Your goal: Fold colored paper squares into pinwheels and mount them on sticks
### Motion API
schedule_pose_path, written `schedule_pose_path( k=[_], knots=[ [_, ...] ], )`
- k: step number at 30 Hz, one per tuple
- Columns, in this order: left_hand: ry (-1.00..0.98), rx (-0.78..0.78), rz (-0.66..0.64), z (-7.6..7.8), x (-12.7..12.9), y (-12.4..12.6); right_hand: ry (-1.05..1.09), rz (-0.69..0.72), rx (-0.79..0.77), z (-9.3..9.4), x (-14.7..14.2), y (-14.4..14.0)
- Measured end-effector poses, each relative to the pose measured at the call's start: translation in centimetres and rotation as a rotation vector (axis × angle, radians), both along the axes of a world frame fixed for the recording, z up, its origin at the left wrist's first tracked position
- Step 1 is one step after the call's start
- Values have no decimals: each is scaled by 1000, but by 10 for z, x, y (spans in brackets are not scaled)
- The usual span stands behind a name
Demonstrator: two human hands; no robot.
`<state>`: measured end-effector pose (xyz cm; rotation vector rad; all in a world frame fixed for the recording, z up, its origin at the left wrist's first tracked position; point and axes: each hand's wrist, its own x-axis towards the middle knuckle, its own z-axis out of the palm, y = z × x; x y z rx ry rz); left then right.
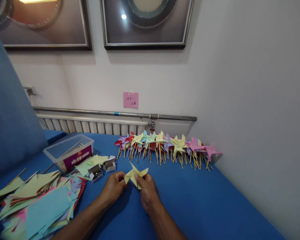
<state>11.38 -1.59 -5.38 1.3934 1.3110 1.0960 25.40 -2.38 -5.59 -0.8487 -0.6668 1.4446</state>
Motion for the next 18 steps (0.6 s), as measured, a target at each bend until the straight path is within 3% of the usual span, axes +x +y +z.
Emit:
schedule_pose_path(
  k=[18],
  knots=[
    [38,-7,26,7,1,-4,-4,-22,-8,2,-3,-1]
  ],
)
